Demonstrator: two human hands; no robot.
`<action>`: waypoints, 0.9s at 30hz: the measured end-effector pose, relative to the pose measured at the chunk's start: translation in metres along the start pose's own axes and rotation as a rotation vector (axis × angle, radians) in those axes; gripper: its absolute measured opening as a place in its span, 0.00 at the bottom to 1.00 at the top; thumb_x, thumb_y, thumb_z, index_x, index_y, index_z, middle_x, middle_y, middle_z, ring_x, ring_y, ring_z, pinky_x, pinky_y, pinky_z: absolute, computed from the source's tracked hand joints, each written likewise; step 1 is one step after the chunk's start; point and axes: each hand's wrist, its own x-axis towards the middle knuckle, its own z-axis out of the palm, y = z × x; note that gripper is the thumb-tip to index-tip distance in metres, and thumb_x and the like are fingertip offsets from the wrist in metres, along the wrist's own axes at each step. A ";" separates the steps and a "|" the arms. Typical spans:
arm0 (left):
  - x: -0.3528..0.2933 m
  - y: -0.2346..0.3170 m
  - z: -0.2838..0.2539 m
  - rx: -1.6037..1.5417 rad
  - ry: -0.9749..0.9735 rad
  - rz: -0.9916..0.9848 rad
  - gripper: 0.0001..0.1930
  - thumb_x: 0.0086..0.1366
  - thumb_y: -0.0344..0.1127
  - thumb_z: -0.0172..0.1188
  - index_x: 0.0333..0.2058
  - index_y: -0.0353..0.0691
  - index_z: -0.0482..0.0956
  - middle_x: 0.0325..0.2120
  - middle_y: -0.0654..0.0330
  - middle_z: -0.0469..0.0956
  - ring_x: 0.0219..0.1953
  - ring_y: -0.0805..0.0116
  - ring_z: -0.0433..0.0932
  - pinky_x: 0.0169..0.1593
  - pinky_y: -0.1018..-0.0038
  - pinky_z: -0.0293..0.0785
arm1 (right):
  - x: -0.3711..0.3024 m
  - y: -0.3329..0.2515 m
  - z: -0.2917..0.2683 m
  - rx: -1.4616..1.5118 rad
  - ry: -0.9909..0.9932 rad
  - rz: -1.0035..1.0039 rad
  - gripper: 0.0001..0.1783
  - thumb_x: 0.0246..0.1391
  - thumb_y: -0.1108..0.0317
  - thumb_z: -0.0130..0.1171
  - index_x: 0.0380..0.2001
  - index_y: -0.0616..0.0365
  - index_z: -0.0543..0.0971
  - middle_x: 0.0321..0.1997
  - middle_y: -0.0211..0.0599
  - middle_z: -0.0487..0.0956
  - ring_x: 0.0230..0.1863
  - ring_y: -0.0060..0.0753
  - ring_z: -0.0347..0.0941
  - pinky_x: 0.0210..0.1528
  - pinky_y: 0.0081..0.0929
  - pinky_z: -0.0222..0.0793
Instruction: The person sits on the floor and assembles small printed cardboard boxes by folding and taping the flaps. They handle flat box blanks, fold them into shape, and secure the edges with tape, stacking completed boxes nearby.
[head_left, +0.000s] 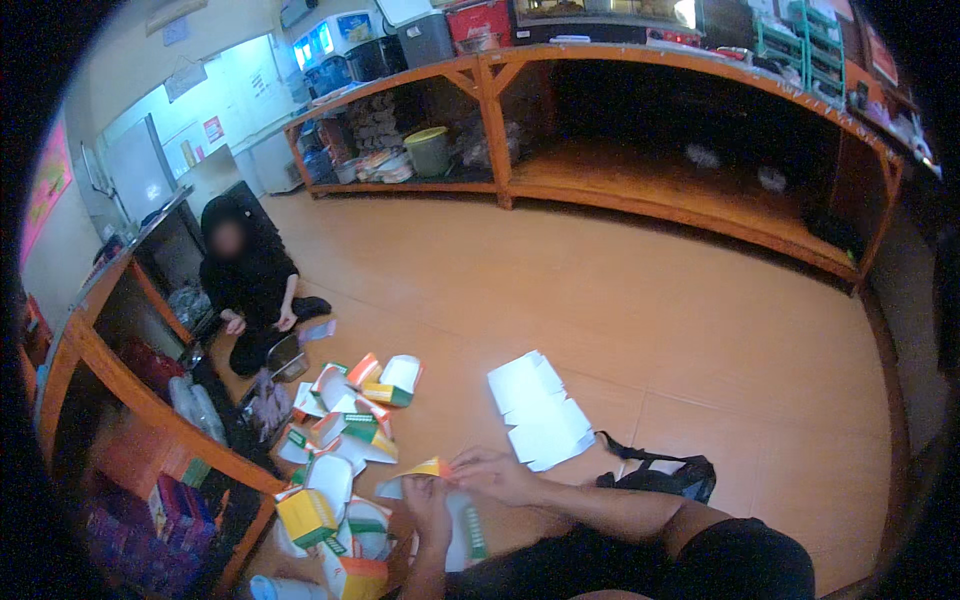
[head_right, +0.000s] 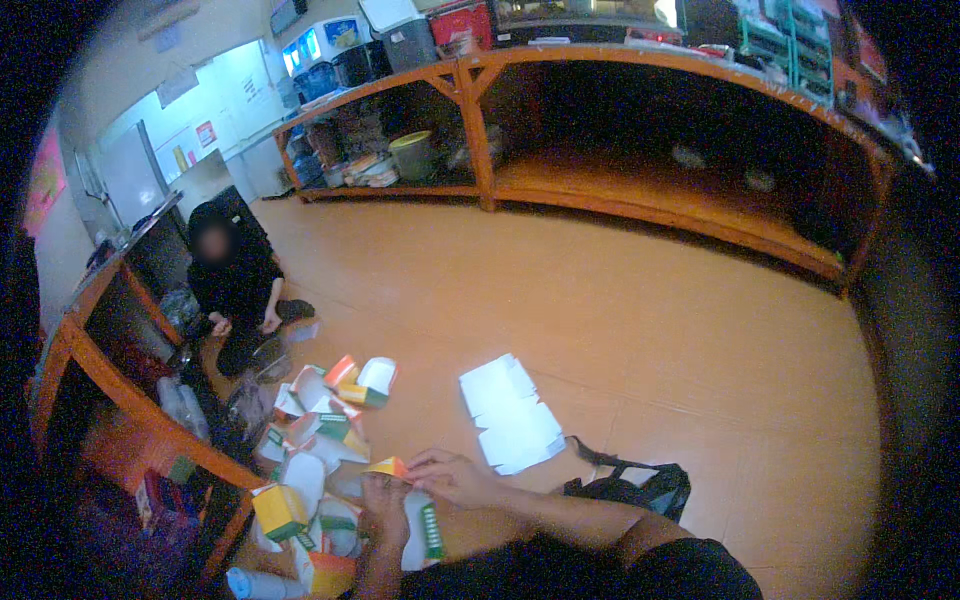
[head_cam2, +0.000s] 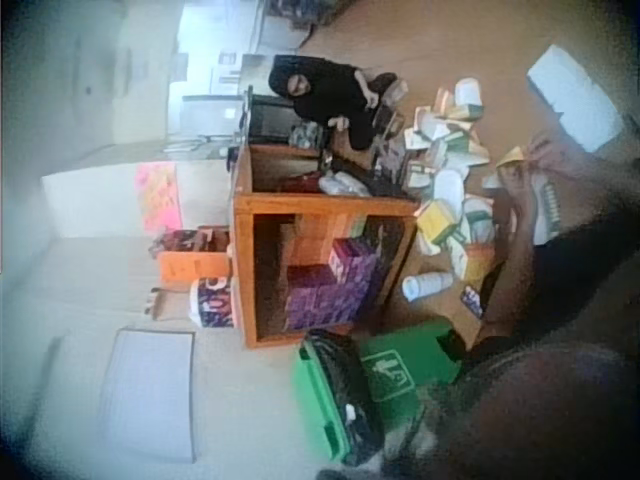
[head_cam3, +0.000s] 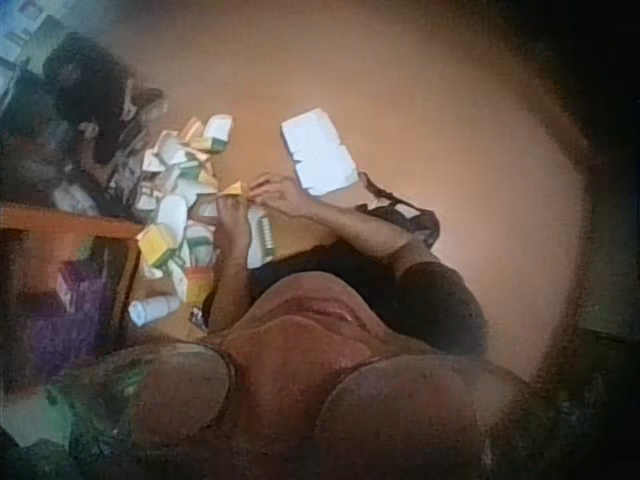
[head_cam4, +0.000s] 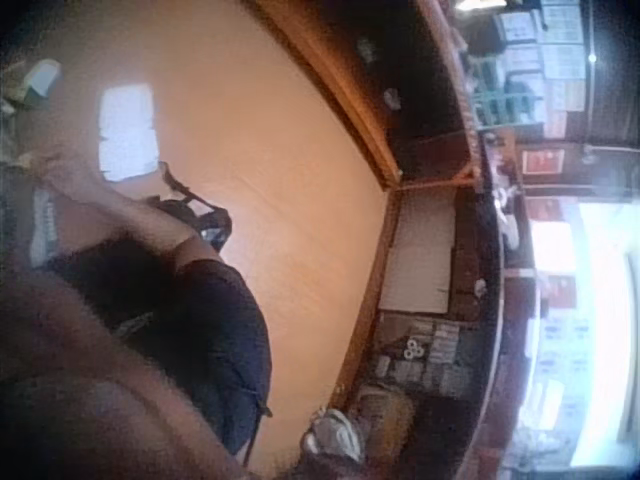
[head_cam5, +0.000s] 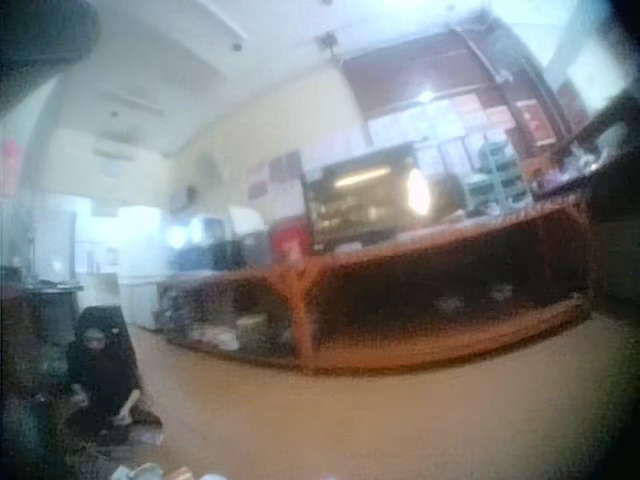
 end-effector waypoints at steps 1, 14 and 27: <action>0.003 -0.010 -0.004 0.035 -0.049 0.031 0.06 0.62 0.24 0.54 0.38 0.31 0.73 0.36 0.58 0.75 0.39 0.71 0.74 0.44 0.75 0.71 | 0.000 -0.005 0.001 -0.027 0.007 -0.024 0.13 0.56 0.71 0.59 0.44 0.59 0.80 0.48 0.41 0.78 0.54 0.38 0.70 0.57 0.34 0.66; 0.022 0.035 -0.016 0.930 -0.452 0.591 0.06 0.55 0.29 0.57 0.32 0.45 0.81 0.35 0.61 0.79 0.41 0.55 0.75 0.47 0.60 0.70 | 0.013 0.003 -0.042 0.633 0.308 0.735 0.27 0.64 0.47 0.44 0.57 0.54 0.64 0.53 0.43 0.73 0.55 0.42 0.69 0.48 0.39 0.75; 0.021 0.004 -0.021 1.334 -0.356 0.784 0.13 0.55 0.32 0.60 0.41 0.47 0.78 0.41 0.62 0.76 0.47 0.56 0.71 0.51 0.59 0.64 | 0.006 0.049 -0.036 0.131 0.359 0.796 0.18 0.55 0.66 0.55 0.46 0.64 0.73 0.32 0.36 0.78 0.27 0.24 0.72 0.26 0.23 0.66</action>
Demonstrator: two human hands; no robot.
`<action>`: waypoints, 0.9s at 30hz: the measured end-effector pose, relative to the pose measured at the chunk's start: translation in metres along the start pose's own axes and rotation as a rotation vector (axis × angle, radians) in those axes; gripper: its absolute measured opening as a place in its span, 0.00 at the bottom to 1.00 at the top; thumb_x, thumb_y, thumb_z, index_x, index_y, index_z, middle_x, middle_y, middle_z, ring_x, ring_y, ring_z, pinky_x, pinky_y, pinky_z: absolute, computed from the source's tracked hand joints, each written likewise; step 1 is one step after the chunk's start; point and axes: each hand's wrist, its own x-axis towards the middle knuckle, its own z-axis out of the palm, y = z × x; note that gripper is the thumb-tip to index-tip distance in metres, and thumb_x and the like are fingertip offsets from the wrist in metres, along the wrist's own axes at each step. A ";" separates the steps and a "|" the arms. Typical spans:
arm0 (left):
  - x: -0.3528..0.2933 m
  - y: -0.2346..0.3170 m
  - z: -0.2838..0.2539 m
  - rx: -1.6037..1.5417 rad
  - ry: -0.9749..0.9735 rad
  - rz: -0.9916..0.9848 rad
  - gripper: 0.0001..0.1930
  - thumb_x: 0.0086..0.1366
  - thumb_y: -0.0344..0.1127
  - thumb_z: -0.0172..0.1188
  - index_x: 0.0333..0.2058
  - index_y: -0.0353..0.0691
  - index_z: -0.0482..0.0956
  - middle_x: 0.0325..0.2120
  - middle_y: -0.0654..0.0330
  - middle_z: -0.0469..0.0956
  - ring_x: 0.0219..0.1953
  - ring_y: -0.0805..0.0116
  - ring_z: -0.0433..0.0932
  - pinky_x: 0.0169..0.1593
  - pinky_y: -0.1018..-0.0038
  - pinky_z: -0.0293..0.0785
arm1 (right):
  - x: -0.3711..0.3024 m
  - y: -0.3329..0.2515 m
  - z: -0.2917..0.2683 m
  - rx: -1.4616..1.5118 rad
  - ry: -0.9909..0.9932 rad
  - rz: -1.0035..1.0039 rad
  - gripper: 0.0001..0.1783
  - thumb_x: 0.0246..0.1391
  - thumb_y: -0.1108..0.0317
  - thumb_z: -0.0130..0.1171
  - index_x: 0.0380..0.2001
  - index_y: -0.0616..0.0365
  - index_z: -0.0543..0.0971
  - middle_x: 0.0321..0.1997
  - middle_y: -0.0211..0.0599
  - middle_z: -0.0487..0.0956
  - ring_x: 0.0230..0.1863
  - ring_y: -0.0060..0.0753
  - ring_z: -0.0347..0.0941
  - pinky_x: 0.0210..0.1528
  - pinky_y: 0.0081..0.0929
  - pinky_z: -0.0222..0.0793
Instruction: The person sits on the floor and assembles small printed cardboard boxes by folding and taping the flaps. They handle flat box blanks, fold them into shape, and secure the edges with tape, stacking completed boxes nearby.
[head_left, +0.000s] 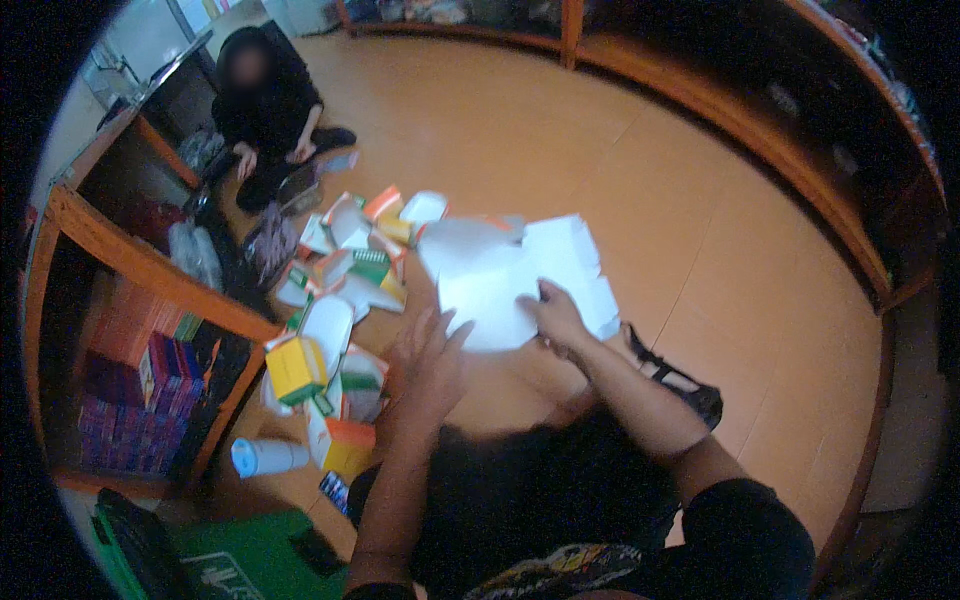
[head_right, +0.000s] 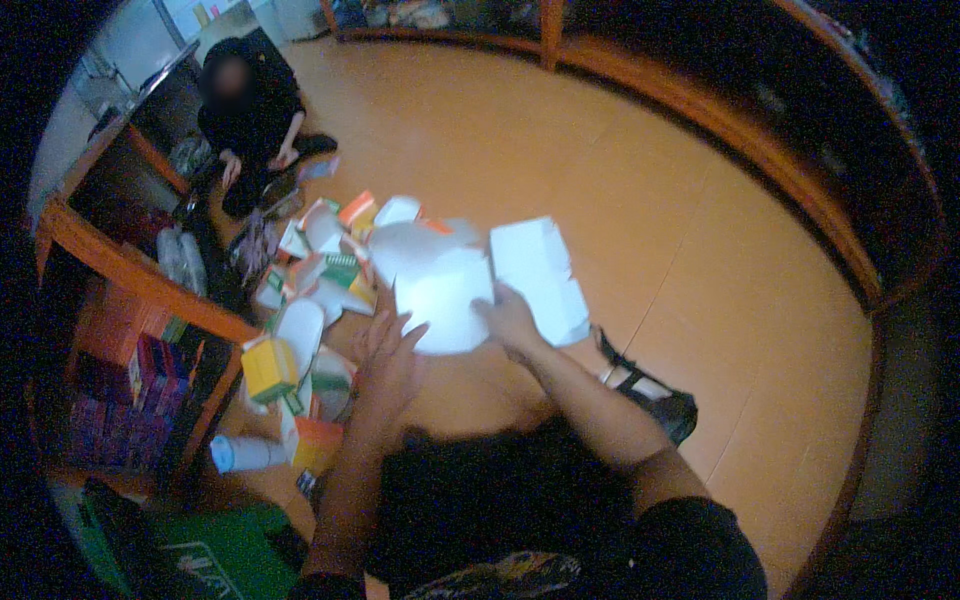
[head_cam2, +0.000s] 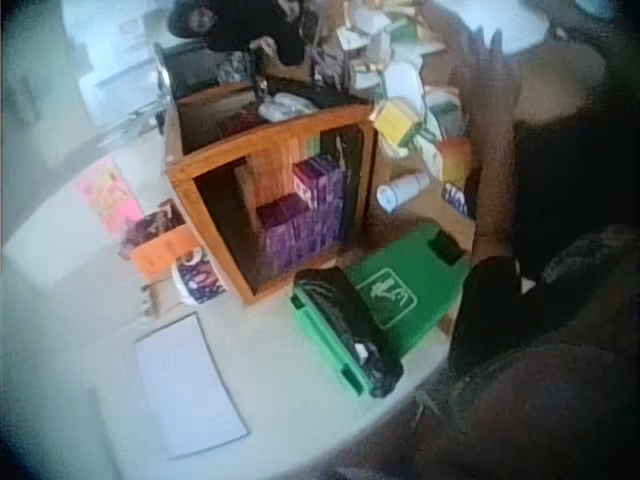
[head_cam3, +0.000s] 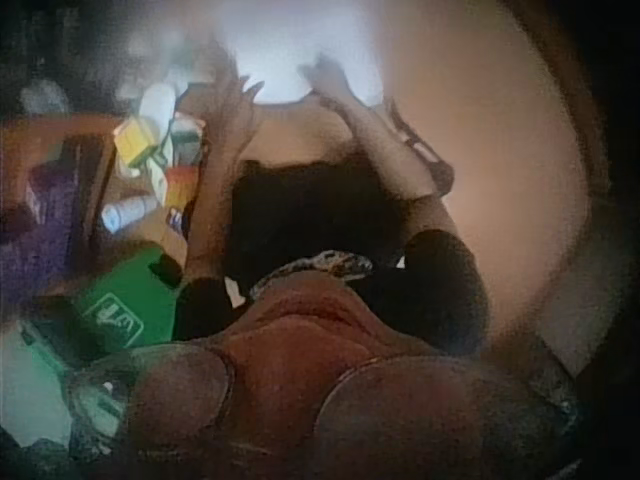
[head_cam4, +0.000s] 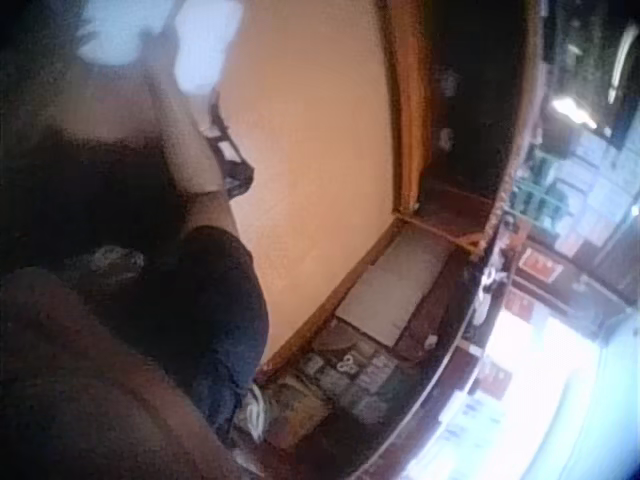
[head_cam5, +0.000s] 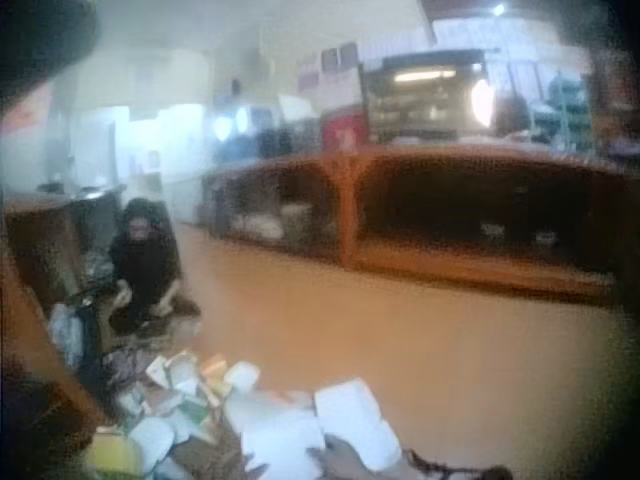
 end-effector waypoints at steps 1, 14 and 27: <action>-0.002 0.008 -0.011 -0.011 -0.052 -0.018 0.12 0.56 0.31 0.60 0.41 0.45 0.78 0.41 0.61 0.76 0.46 0.55 0.72 0.51 0.60 0.66 | -0.011 -0.016 0.013 0.025 0.045 0.030 0.17 0.53 0.69 0.56 0.45 0.68 0.73 0.37 0.41 0.79 0.36 0.27 0.75 0.40 0.26 0.72; -0.007 0.017 0.049 -0.582 0.038 -0.197 0.05 0.57 0.29 0.60 0.31 0.38 0.74 0.30 0.55 0.74 0.34 0.52 0.74 0.37 0.61 0.71 | -0.014 -0.010 0.027 0.585 -0.119 0.282 0.16 0.59 0.59 0.57 0.43 0.59 0.72 0.38 0.37 0.77 0.35 0.28 0.76 0.36 0.22 0.75; 0.002 0.016 0.043 -0.437 0.032 -0.110 0.06 0.56 0.26 0.59 0.34 0.36 0.75 0.33 0.49 0.76 0.36 0.50 0.77 0.40 0.63 0.76 | -0.012 -0.008 0.021 0.608 -0.092 0.362 0.15 0.61 0.61 0.55 0.47 0.56 0.72 0.45 0.34 0.75 0.45 0.30 0.74 0.46 0.25 0.78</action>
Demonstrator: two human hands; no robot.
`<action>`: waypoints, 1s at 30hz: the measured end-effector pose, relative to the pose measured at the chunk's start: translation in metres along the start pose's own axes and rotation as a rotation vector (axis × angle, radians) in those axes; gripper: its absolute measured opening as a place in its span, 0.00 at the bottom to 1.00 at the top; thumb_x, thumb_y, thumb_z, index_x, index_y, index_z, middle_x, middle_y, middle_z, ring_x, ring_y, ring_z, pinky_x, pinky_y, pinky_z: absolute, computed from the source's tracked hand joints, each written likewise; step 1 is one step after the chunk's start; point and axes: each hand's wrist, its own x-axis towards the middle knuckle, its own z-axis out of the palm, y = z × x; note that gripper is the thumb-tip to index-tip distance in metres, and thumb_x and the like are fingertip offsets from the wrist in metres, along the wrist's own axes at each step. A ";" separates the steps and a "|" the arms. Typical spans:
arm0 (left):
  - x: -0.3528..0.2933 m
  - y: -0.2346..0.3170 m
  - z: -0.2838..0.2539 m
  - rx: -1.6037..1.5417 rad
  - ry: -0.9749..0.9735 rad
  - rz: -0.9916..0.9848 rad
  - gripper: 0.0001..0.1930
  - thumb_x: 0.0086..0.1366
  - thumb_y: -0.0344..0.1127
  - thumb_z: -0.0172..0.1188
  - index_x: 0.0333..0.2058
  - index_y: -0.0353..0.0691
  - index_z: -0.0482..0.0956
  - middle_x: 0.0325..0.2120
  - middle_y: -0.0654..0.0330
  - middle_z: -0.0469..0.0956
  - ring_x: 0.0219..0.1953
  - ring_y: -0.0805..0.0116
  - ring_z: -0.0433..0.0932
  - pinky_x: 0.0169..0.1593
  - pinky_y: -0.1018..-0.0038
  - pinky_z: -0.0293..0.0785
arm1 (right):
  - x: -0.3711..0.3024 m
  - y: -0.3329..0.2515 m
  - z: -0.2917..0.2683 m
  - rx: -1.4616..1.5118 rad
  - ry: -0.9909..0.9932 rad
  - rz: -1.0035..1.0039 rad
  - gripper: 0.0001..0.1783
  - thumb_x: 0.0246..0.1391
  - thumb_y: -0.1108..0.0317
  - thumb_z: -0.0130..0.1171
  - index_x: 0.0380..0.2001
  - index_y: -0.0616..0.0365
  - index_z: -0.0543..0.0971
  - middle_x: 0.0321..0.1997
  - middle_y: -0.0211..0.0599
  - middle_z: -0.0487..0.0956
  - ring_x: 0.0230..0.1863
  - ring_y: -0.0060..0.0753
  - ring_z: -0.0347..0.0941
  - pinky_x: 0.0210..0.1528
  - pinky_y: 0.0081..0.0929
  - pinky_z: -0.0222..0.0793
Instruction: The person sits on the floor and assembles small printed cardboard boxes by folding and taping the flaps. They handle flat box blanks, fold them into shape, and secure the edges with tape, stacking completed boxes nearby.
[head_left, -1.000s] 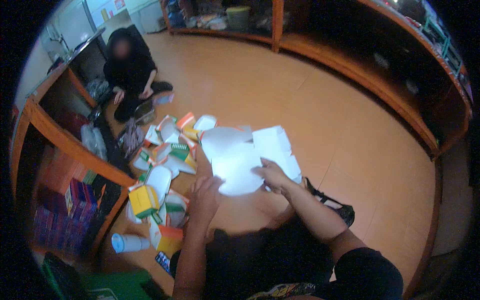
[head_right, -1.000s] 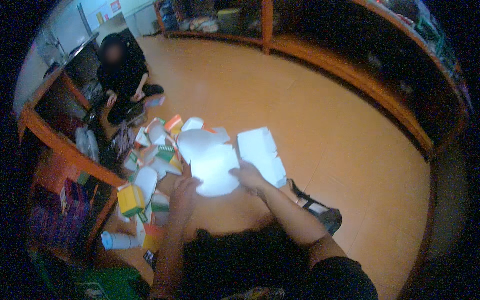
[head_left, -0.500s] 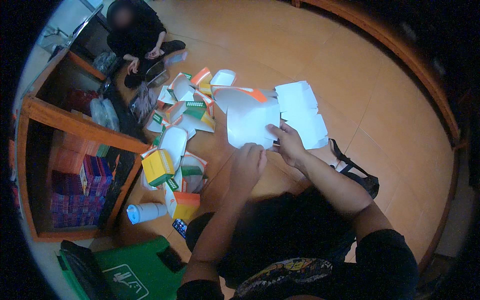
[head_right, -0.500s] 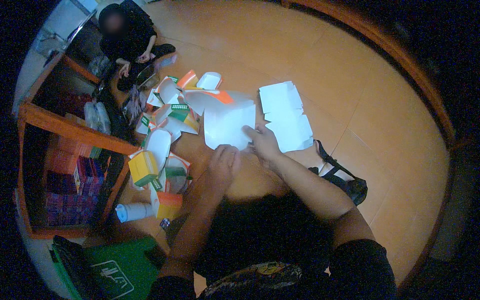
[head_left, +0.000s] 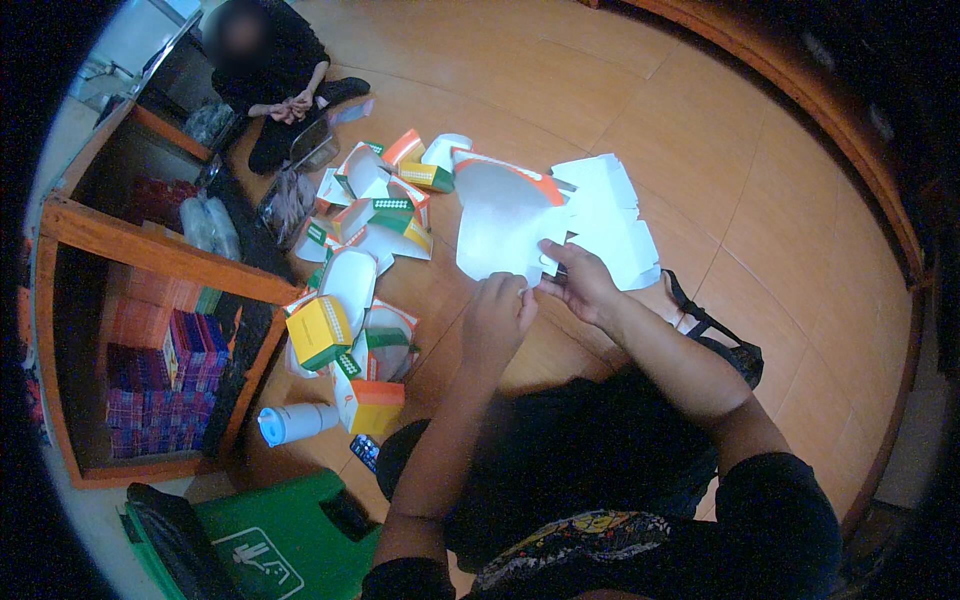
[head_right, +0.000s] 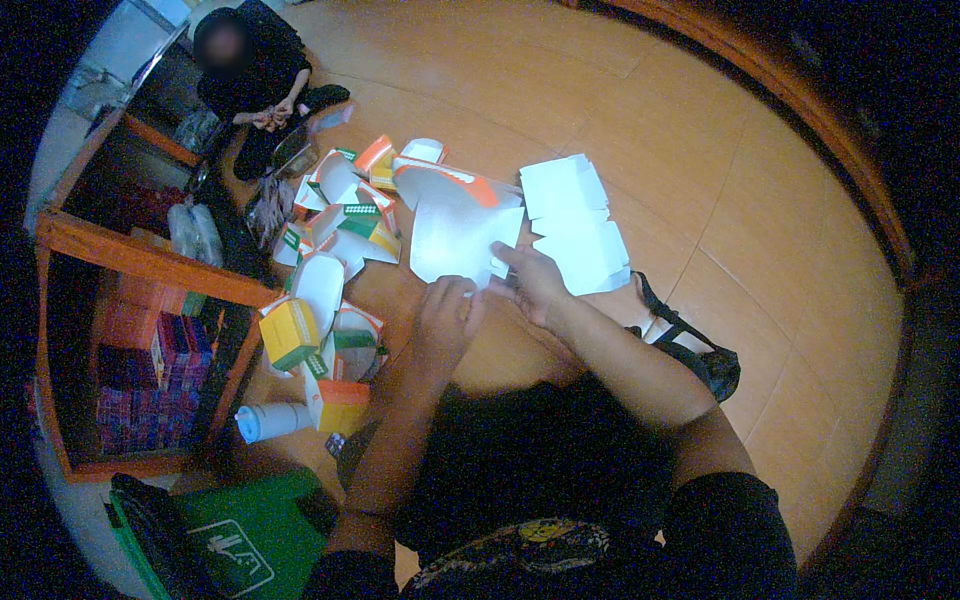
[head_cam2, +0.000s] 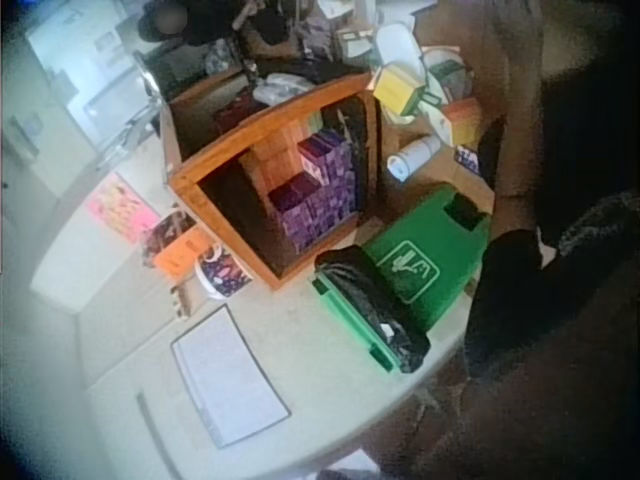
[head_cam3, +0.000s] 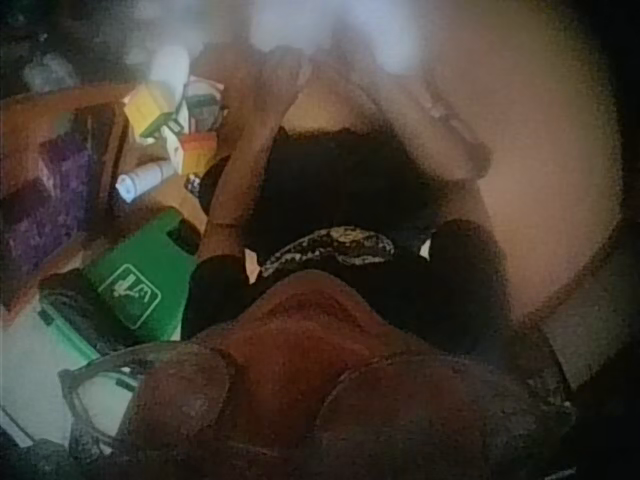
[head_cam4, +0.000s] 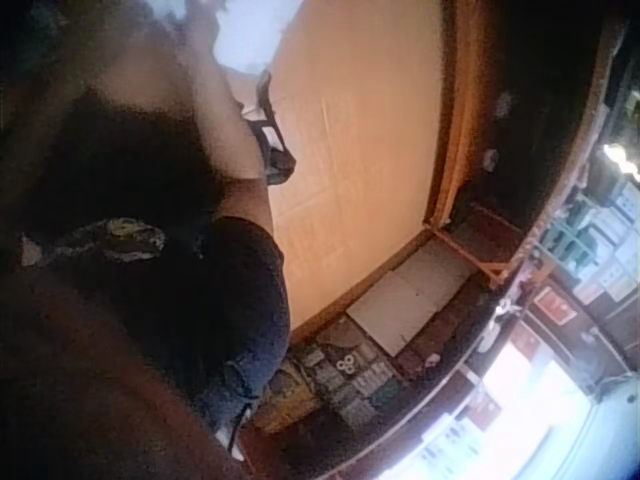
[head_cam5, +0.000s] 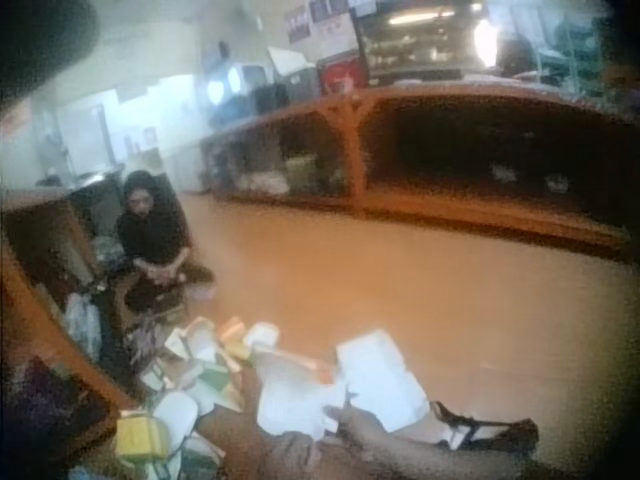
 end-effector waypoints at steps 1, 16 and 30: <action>0.001 0.001 0.000 -0.002 0.014 -0.004 0.06 0.56 0.27 0.59 0.34 0.35 0.75 0.33 0.49 0.76 0.35 0.50 0.77 0.39 0.63 0.76 | 0.002 0.002 0.000 -0.018 0.006 -0.010 0.14 0.61 0.62 0.55 0.46 0.57 0.72 0.44 0.35 0.75 0.45 0.30 0.75 0.46 0.25 0.78; -0.008 -0.018 0.013 -0.903 0.110 -0.760 0.05 0.63 0.28 0.55 0.35 0.31 0.75 0.23 0.58 0.78 0.24 0.73 0.77 0.30 0.78 0.74 | -0.008 0.016 0.012 -0.762 -0.103 -0.712 0.12 0.57 0.75 0.57 0.45 0.65 0.77 0.39 0.35 0.78 0.41 0.22 0.75 0.45 0.22 0.74; -0.006 -0.008 0.014 -1.103 0.105 -0.690 0.09 0.65 0.30 0.57 0.41 0.31 0.73 0.31 0.58 0.77 0.29 0.74 0.76 0.34 0.78 0.75 | -0.011 0.016 0.016 -0.509 -0.092 -0.575 0.07 0.56 0.73 0.61 0.38 0.62 0.78 0.33 0.30 0.79 0.34 0.15 0.72 0.37 0.15 0.68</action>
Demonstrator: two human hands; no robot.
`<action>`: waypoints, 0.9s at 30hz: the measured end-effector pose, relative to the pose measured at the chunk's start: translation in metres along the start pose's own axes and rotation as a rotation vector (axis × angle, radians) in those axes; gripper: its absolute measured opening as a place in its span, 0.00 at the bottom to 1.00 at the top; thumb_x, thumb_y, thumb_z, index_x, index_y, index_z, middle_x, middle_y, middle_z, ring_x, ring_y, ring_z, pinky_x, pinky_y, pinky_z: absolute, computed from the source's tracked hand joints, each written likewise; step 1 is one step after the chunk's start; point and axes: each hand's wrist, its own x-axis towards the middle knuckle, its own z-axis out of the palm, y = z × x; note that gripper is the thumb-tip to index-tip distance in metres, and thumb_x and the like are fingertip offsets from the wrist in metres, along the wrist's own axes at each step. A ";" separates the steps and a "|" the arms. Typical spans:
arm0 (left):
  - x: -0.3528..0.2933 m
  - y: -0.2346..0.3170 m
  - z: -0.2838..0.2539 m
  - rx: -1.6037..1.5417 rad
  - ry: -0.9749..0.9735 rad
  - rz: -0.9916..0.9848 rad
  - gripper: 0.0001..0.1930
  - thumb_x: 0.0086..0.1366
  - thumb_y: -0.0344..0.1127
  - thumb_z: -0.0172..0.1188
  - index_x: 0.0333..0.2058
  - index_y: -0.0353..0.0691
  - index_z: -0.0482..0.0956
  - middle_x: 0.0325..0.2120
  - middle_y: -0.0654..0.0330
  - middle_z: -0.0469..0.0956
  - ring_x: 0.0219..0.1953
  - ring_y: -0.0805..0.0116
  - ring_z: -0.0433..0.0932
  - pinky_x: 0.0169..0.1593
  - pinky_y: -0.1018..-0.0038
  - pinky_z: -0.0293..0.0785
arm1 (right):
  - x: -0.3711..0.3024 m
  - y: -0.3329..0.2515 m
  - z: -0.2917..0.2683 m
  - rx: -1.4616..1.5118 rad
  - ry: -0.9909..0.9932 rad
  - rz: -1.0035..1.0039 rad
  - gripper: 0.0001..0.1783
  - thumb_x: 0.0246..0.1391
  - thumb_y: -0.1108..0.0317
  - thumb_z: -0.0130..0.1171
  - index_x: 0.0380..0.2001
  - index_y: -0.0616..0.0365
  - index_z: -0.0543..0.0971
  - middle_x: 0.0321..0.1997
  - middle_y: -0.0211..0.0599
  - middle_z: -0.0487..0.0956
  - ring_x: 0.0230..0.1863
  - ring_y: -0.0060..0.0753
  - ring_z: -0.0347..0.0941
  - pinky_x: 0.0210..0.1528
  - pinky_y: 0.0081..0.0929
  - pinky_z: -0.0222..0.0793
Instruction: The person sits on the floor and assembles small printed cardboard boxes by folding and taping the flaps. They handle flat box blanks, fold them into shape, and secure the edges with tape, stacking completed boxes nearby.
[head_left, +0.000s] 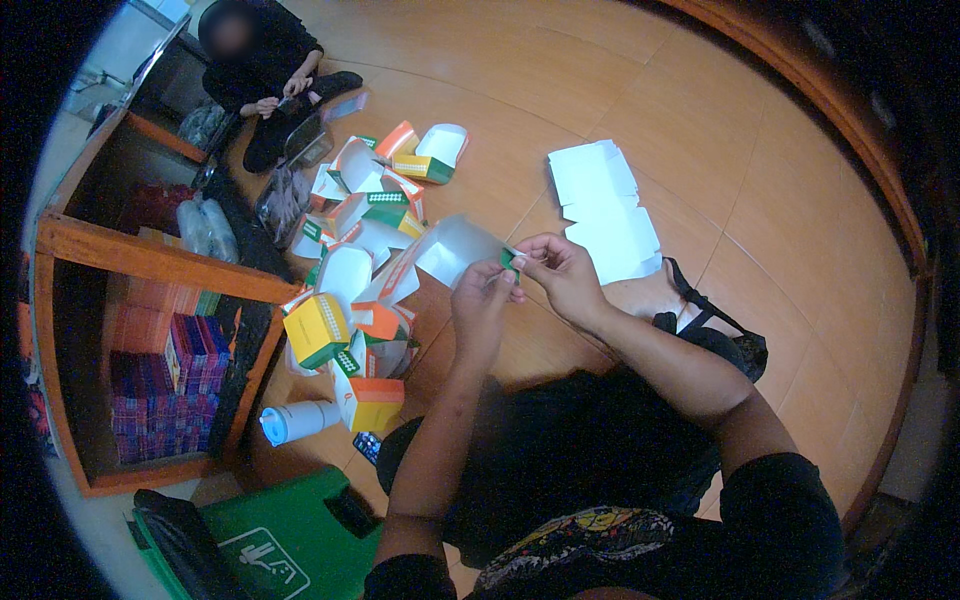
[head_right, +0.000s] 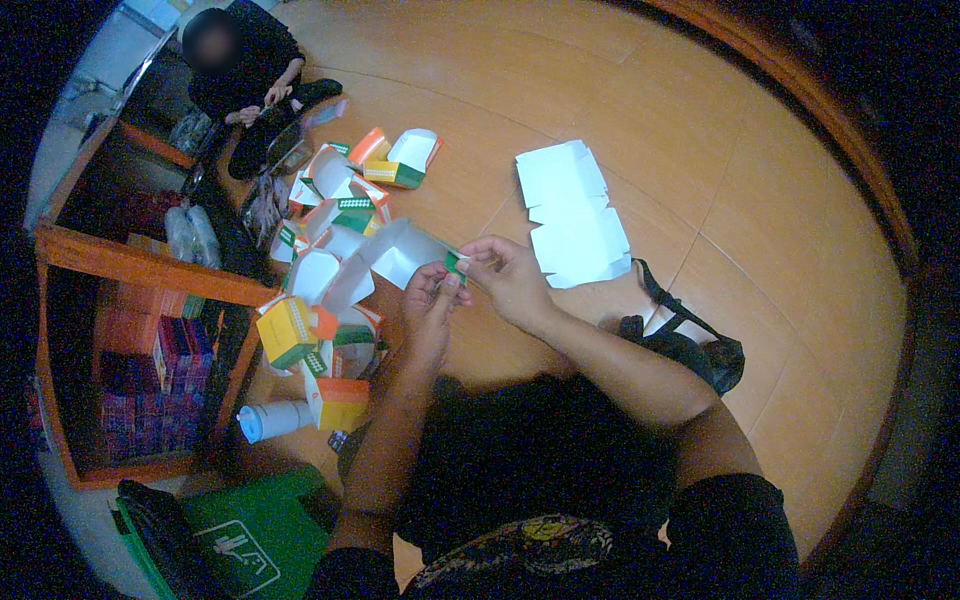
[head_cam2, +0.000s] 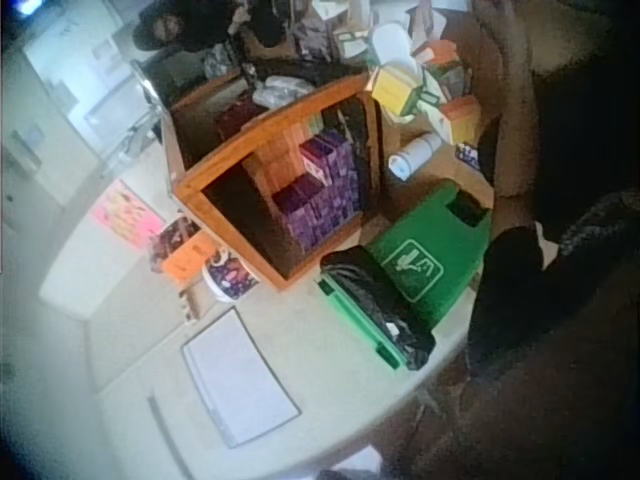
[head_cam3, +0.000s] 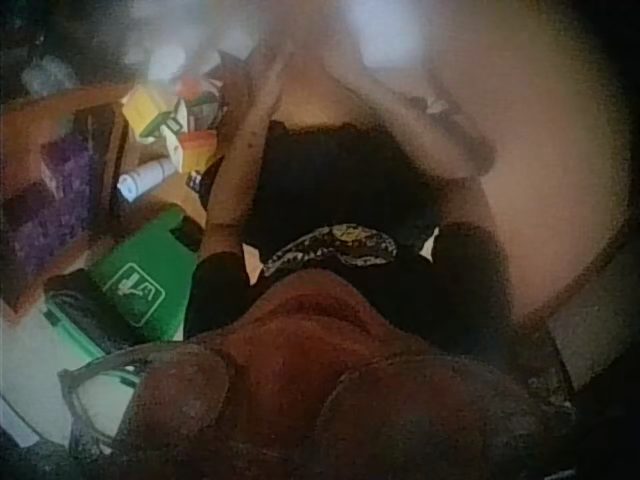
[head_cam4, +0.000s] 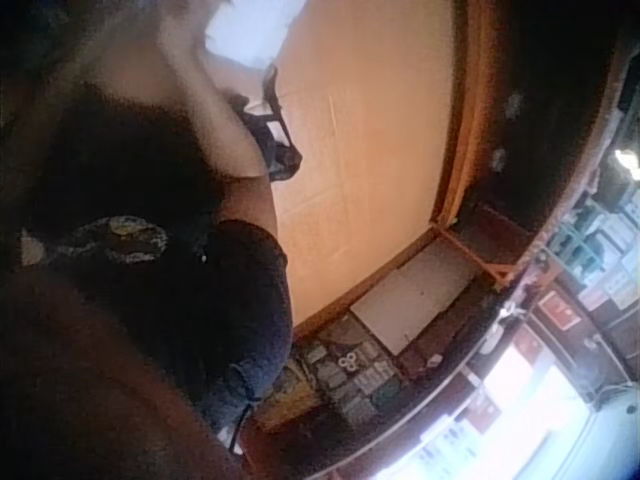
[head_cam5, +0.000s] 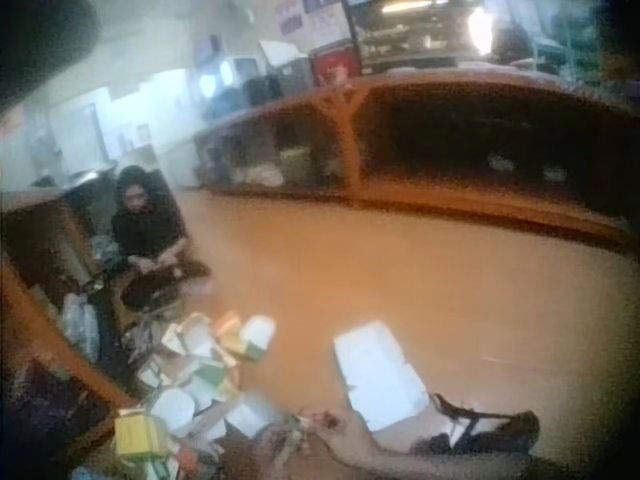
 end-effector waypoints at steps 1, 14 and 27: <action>0.000 -0.001 0.000 -0.019 0.001 0.010 0.10 0.65 0.30 0.57 0.42 0.31 0.72 0.33 0.58 0.77 0.29 0.74 0.76 0.34 0.77 0.75 | -0.001 0.001 0.001 0.054 0.000 0.009 0.07 0.56 0.73 0.61 0.38 0.62 0.77 0.33 0.30 0.79 0.33 0.15 0.72 0.37 0.15 0.68; -0.005 0.002 0.000 -0.038 0.014 -0.046 0.12 0.65 0.30 0.58 0.44 0.30 0.70 0.35 0.56 0.76 0.29 0.73 0.75 0.33 0.78 0.75 | -0.004 0.012 0.005 0.179 -0.040 0.078 0.08 0.55 0.70 0.62 0.37 0.63 0.77 0.32 0.30 0.80 0.33 0.17 0.74 0.36 0.16 0.70; -0.006 0.007 0.005 -0.008 -0.006 -0.061 0.11 0.66 0.30 0.56 0.44 0.31 0.70 0.33 0.57 0.75 0.32 0.73 0.76 0.34 0.77 0.77 | -0.004 0.012 0.008 0.108 0.063 0.064 0.06 0.57 0.70 0.60 0.35 0.61 0.78 0.33 0.30 0.79 0.36 0.18 0.72 0.40 0.18 0.68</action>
